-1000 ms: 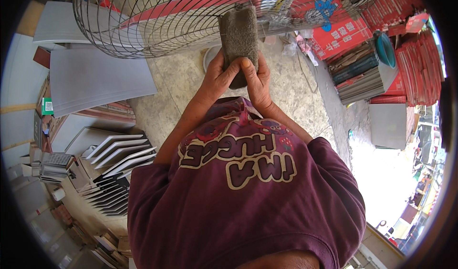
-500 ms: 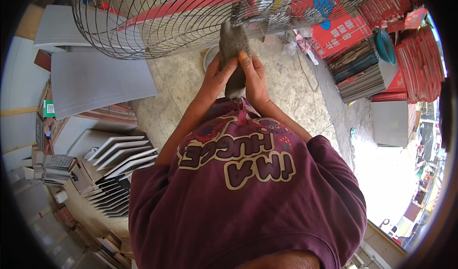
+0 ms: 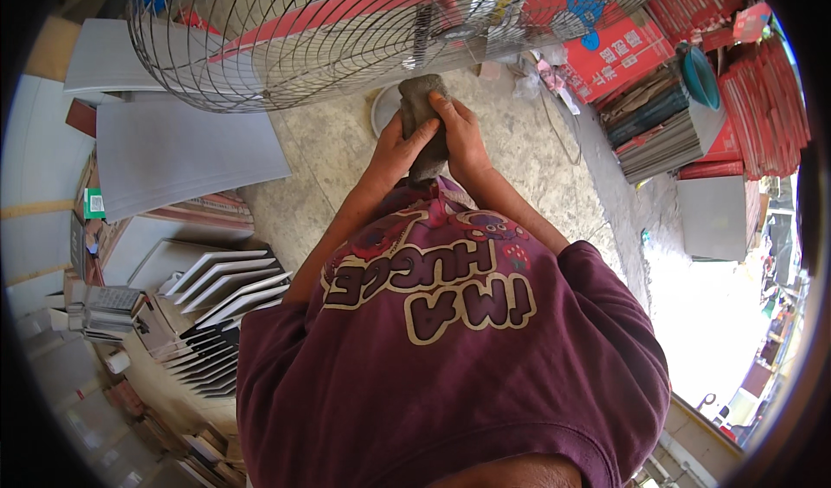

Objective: The person wipes the exterior cage of a large standing industrial fan using a cloth, moving it across the wire mesh.

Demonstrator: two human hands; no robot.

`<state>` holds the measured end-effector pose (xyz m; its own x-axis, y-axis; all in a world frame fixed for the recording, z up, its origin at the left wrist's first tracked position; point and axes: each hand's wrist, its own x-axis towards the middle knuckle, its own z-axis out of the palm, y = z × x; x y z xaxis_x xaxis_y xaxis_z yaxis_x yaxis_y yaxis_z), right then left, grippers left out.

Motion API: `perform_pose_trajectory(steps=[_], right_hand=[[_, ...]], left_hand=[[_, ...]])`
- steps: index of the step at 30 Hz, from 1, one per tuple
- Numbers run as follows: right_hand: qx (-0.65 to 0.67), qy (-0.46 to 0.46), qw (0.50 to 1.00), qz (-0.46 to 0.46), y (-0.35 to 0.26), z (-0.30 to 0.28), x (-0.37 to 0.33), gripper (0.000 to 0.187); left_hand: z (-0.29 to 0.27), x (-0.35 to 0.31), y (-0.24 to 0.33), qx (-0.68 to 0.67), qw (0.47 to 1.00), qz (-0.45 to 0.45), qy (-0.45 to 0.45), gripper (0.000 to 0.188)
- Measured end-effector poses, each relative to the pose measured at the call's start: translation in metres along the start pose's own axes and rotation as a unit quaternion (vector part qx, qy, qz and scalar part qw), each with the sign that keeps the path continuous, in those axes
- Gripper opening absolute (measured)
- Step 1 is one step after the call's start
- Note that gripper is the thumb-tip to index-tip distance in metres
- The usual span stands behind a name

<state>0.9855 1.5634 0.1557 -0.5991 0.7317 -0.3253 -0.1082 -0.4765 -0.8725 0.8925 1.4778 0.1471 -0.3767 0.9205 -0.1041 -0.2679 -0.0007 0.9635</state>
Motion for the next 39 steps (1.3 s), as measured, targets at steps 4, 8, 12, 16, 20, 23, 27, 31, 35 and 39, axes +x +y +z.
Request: perform_pose_trajectory(steps=[4,8,12,16,20,23,27,31,35,39], right_hand=[[0.039,0.003,0.986,-0.162,-0.021,0.018,-0.017,0.033],[0.008,-0.003,0.978,-0.211,-0.030,0.018,-0.007,0.027],[-0.005,-0.009,0.989,-0.148,-0.021,0.015,0.009,0.030],[-0.015,0.013,0.999,-0.049,-0.004,0.004,0.010,0.029],[-0.045,0.024,0.997,-0.065,0.000,-0.005,0.002,0.026],[-0.008,0.011,0.984,-0.179,-0.011,0.000,-0.003,0.025],[-0.001,0.003,0.972,-0.236,-0.030,0.013,0.002,0.025],[-0.047,-0.002,0.987,-0.155,-0.021,0.009,0.028,0.027],[-0.082,0.018,0.995,-0.060,0.003,-0.004,0.032,0.031],[-0.072,0.040,0.995,-0.049,0.011,-0.013,0.023,0.029]], left_hand=[[0.010,-0.003,0.019,0.053,0.990,0.125,-0.022,0.042],[0.013,0.007,0.029,0.082,0.980,0.179,-0.003,0.039],[0.007,0.014,0.010,0.040,0.989,0.135,0.036,0.037],[0.000,0.009,-0.008,0.024,0.997,0.056,0.040,0.035],[0.002,0.004,-0.008,0.019,0.996,0.084,0.016,0.034],[0.007,0.005,0.012,0.074,0.985,0.154,0.008,0.033],[0.006,0.017,0.022,0.125,0.969,0.214,0.022,0.032],[-0.001,0.022,0.004,0.044,0.990,0.119,0.068,0.030],[-0.007,0.012,-0.018,0.086,0.993,0.077,0.038,0.031],[-0.004,0.003,-0.013,0.102,0.993,0.057,0.021,0.033]])
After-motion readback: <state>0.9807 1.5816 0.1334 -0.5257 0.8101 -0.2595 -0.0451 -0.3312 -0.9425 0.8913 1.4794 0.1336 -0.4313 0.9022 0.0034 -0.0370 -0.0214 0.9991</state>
